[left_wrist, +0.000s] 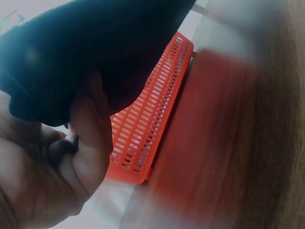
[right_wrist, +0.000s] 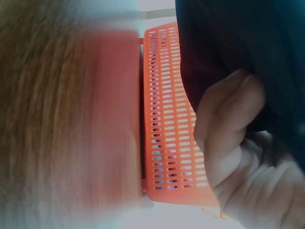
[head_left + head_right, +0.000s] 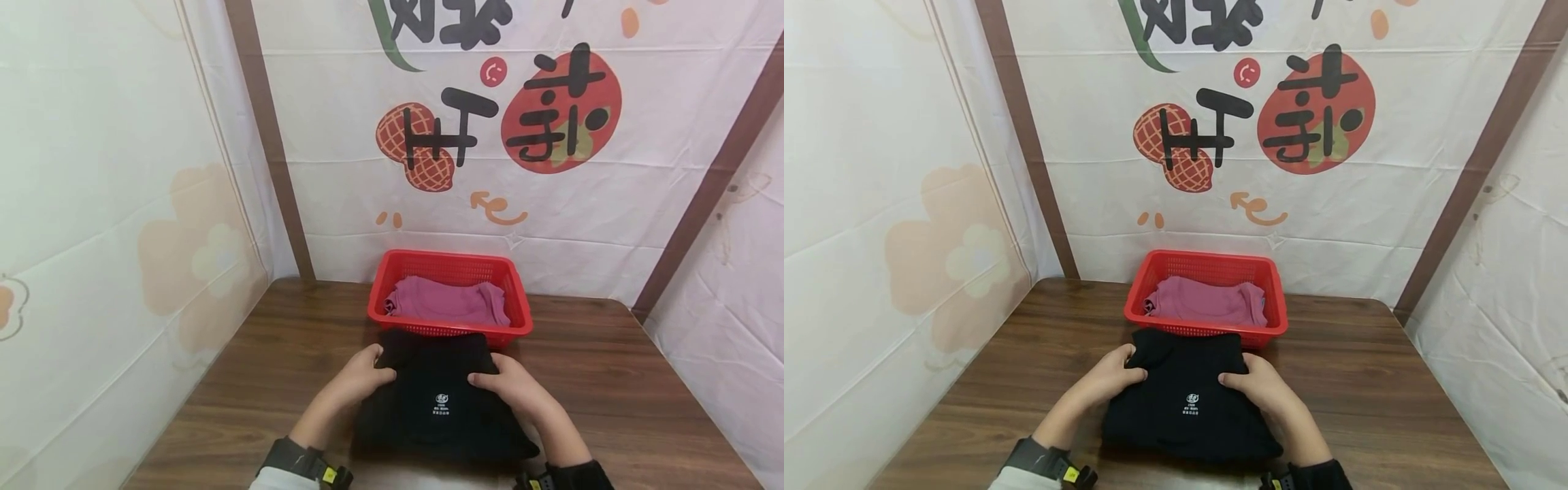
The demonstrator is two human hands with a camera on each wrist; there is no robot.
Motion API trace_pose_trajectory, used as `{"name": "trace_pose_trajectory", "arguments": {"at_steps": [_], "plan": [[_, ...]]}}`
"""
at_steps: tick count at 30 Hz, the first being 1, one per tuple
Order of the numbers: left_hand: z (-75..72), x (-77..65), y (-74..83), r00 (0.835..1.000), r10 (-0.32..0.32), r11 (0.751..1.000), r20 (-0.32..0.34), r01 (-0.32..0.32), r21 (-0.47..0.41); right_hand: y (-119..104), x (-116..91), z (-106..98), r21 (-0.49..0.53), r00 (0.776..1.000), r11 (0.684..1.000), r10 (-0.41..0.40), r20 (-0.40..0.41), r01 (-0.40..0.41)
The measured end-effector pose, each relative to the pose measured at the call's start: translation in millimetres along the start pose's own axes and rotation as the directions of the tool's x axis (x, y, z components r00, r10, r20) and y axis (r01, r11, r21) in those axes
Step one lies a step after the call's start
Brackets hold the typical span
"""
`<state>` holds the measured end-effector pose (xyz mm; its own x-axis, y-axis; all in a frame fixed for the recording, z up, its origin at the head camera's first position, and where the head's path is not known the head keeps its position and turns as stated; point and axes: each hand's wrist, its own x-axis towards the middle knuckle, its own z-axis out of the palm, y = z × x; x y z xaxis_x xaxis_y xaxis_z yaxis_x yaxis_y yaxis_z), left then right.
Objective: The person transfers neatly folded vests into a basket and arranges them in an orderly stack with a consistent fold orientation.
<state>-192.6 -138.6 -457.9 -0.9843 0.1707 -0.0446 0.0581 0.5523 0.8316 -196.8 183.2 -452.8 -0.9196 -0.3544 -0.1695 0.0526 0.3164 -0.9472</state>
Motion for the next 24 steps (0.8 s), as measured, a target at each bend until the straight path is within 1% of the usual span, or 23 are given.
{"name": "trace_pose_trajectory", "arguments": {"at_steps": [3, 7, 10, 15, 18, 21, 22, 24], "plan": [[-1.7, -1.7, 1.7, 1.0, -0.001, 0.999, 0.023, 0.002, -0.048, -2, -3, -2, 0.063, 1.0, 0.998, 0.0, 0.025, -0.002], [-5.5, -5.2, 4.9, 0.998, -0.021, 0.993, 0.056, 0.027, -0.116, -5, -6, -5, 0.077, 0.998, 0.997, -0.026, 0.059, 0.022], [-8.8, -6.5, 6.6, 0.997, -0.014, 0.989, 0.074, 0.024, -0.145, -7, -8, -8, 0.088, 0.995, 0.995, -0.05, 0.089, 0.042], [-13.8, -7.3, 7.0, 0.994, 0.032, 0.987, 0.1, -0.016, -0.159, -11, -13, -12, 0.092, 0.989, 0.994, -0.077, 0.124, 0.065], [-16.3, -6.9, 6.6, 0.985, 0.084, 0.976, 0.153, -0.051, -0.212, -12, -15, -14, 0.094, 0.988, 0.993, -0.082, 0.129, 0.07], [-18.5, -6.0, 6.1, 0.97, 0.142, 0.96, 0.195, -0.087, -0.268, -13, -15, -15, 0.112, 0.989, 0.991, -0.082, 0.124, 0.068], [-19.0, -5.6, 6.0, 0.966, 0.156, 0.955, 0.206, -0.094, -0.282, -13, -15, -16, 0.116, 0.989, 0.991, -0.083, 0.12, 0.069], [-19.8, -5.2, 5.0, 0.966, 0.16, 0.95, 0.204, -0.095, -0.297, -14, -14, -16, 0.13, 0.99, 0.989, -0.085, 0.113, 0.07]]}}
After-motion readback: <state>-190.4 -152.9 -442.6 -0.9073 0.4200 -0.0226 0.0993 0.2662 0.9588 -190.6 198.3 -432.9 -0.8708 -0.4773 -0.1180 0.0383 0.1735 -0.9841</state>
